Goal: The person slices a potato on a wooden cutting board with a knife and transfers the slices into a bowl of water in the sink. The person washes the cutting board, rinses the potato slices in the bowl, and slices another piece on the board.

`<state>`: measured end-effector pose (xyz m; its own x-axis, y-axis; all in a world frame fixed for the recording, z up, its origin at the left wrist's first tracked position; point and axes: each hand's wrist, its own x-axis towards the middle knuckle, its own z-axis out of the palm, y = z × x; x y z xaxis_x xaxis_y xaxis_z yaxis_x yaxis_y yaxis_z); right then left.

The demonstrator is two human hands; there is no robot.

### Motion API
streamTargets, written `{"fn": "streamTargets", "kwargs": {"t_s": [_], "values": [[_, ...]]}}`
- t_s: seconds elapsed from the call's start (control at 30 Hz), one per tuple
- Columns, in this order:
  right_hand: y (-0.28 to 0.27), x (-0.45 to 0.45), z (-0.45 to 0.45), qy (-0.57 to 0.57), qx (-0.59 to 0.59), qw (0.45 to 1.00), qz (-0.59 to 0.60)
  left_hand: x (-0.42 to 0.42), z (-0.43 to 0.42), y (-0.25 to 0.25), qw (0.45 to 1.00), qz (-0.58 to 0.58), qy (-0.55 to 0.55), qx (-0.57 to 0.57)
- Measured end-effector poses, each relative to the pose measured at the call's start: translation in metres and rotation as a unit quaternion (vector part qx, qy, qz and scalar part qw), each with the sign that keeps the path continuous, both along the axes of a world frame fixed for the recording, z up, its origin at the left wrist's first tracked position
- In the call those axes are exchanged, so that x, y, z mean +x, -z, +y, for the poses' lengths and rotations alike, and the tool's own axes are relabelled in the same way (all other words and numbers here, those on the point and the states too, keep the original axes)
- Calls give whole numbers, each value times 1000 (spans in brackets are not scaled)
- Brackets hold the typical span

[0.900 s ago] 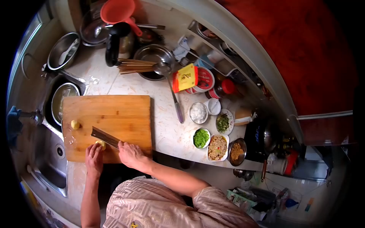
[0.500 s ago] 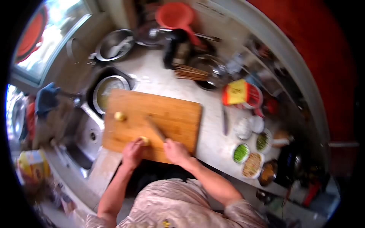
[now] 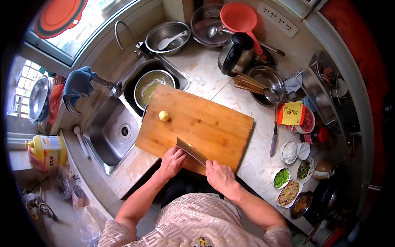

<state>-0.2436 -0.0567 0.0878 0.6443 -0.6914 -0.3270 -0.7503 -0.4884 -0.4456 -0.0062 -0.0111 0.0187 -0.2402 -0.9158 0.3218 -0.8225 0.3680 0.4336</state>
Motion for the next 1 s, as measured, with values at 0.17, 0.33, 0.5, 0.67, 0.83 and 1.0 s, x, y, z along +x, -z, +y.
{"fn": "streamTargets", "kwargs": {"t_s": [0.17, 0.33, 0.5, 0.67, 0.83, 1.0], "values": [[-2, 4, 0, 0, 26, 1000, 17, 0, -3, -7, 1000, -3, 3, 6], [15, 6, -5, 20, 50, 998, 9, 0, -1, -6, 1000, -20, -3, 11], [-8, 4, -2, 12, 42, 999, 16, 3, 3, -5, 999, -12, -3, 42], [21, 10, -1, 43, 41, 998, -3, -2, 1, -2, 1000, -17, -11, 23], [1, 8, -8, 26, 41, 999, 4, -1, 3, -3, 999, -7, -16, 27], [-4, 8, -4, 6, 47, 999, 23, 2, 4, 1, 999, 13, -13, 31]]}}
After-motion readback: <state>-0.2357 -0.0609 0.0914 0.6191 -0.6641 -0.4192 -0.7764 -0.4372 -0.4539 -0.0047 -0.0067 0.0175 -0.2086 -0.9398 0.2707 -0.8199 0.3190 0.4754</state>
